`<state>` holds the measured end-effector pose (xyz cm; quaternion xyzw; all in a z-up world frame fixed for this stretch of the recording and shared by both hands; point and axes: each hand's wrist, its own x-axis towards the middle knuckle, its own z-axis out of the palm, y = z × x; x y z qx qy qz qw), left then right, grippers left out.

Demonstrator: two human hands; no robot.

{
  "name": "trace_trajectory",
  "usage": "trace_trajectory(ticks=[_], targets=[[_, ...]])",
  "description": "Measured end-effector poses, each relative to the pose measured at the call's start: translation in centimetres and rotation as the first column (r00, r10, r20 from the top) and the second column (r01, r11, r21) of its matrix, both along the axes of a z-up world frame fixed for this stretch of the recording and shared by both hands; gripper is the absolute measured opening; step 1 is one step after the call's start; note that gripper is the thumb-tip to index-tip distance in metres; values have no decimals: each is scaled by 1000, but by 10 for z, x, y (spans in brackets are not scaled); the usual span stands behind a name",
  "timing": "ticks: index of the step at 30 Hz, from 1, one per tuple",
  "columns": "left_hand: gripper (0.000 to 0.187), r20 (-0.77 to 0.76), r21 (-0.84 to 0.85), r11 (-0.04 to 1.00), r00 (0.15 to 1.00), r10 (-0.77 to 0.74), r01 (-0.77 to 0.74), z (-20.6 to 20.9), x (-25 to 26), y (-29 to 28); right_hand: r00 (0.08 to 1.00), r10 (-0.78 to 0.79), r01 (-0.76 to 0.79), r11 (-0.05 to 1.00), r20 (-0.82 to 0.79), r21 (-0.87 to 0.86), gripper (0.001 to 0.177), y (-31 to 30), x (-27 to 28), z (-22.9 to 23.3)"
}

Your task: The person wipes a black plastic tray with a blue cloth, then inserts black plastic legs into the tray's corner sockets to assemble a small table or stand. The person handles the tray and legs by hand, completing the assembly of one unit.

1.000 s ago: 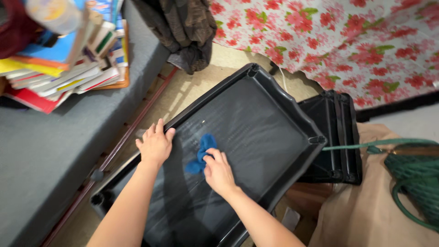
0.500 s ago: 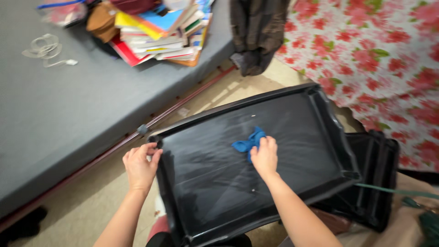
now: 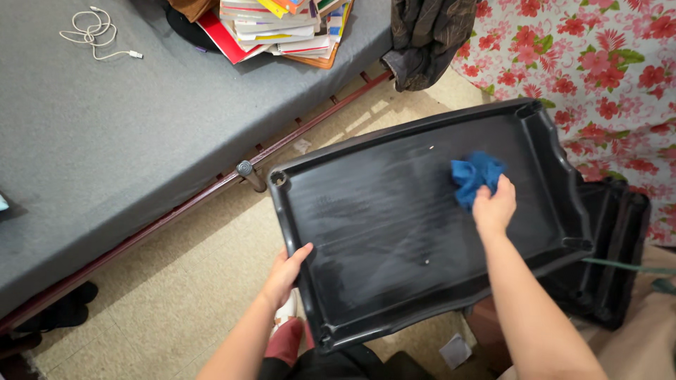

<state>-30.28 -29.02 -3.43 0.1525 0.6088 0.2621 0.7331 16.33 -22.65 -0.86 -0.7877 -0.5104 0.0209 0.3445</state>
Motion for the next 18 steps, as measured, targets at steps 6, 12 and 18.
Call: trace_trajectory(ticks=[6, 12, 18], targets=[[50, -12, 242, 969, 998, 61, -56, -16, 2, 2, 835, 109, -183, 979, 539, 86, 51, -38, -137, -16], [50, 3, 265, 960, 996, 89, -87, -12, -3, 27, 873, 484, -488, 859, 65, 157, 19, -65, -305, -16], [52, -102, 297, 949, 984, 144, -108, 4, -20, 69, 995, 69, -51, 969, -67, 242, 22, -67, -150, -18]])
